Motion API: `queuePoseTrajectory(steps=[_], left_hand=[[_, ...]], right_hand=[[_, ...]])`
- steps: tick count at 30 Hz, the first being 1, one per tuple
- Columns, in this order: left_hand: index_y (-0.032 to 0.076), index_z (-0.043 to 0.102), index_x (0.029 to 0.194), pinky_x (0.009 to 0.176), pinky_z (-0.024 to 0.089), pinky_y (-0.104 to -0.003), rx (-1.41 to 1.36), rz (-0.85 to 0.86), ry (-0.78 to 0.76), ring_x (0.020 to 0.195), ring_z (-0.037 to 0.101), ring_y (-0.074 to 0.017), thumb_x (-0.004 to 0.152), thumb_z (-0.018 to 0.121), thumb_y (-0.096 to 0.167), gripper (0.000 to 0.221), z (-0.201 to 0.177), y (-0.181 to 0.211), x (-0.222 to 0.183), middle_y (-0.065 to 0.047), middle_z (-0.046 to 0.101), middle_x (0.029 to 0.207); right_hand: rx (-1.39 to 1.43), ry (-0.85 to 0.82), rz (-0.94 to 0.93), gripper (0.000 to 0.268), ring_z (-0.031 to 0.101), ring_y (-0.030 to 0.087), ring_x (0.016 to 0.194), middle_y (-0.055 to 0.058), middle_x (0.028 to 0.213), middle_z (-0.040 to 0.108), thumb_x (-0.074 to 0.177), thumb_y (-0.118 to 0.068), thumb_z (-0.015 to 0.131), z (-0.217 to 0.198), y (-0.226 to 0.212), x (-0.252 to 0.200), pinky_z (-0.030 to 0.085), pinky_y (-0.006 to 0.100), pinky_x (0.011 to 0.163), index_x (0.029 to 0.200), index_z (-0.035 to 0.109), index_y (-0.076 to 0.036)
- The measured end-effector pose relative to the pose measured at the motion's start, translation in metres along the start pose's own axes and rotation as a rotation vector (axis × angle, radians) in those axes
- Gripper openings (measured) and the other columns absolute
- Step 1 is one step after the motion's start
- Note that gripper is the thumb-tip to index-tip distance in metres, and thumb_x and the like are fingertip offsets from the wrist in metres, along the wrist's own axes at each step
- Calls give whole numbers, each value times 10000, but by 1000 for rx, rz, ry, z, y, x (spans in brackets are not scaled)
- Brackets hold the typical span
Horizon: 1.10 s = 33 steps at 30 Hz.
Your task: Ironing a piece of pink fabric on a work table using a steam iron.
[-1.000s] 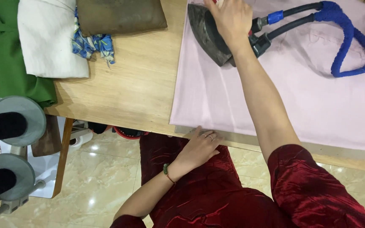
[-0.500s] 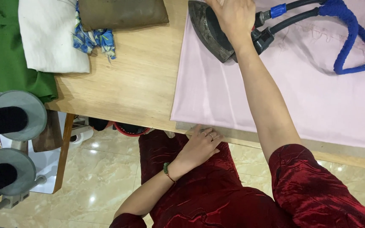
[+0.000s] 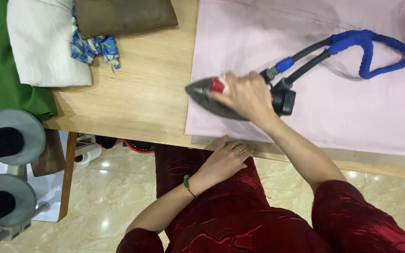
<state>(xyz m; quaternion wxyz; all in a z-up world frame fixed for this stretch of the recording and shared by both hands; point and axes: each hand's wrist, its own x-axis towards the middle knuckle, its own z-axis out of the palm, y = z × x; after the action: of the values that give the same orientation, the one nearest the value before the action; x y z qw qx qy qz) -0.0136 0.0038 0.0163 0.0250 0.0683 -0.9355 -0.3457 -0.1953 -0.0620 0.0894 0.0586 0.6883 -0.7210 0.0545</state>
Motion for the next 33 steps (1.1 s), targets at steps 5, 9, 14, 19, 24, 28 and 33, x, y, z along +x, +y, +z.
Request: queuePoseTrajectory(steps=[5,9,14,19,24,28,33], left_hand=[[104,654,1304,1106,321,-620,38,26,-30,1243,619,-381,946,692,323,422,2,1,9,-173,690,1251],[104,650,1316,1122,307,-639,22,23,-42,1237,625,-391,953,686,313,421,7,2,9,-184,689,1267],[119,632,1336,1118,316,-642,18,15,-47,1274,601,-389,948,685,327,443,14,0,8,-178,672,1297],[95,634,1333,1143,267,-668,-17,10,-66,1292,585,-417,969,662,300,419,2,4,7,-206,662,1321],[117,598,1388,1157,248,-684,4,10,-66,1303,583,-415,969,662,305,464,18,-1,4,-203,662,1325],[110,610,1364,1143,272,-679,1,18,-82,1285,594,-413,975,657,297,434,2,4,5,-205,661,1317],[92,624,1353,1130,289,-667,-7,11,-98,1232,627,-414,981,642,295,424,-4,5,12,-218,677,1284]], right_hand=[[23,7,-94,596,723,223,566,90,591,699,951,-712,607,-1,-8,-24,482,319,675,952,684,-121],[41,42,-108,602,715,215,559,86,589,692,945,-700,631,3,-6,-27,463,317,676,968,693,-102],[140,131,-67,598,708,208,588,72,579,661,957,-698,630,17,4,-35,423,312,668,924,692,-105],[162,162,-90,602,687,210,555,76,558,640,926,-700,682,17,8,-31,408,310,650,910,702,-98],[135,183,-197,647,674,208,549,75,561,635,835,-740,747,10,7,-31,407,311,660,873,688,-98],[60,95,-303,653,659,145,519,43,566,661,898,-794,614,3,0,-37,416,283,679,886,703,-147],[32,128,-312,609,651,148,509,21,545,634,907,-760,622,9,-11,-37,412,294,664,840,652,-156]])
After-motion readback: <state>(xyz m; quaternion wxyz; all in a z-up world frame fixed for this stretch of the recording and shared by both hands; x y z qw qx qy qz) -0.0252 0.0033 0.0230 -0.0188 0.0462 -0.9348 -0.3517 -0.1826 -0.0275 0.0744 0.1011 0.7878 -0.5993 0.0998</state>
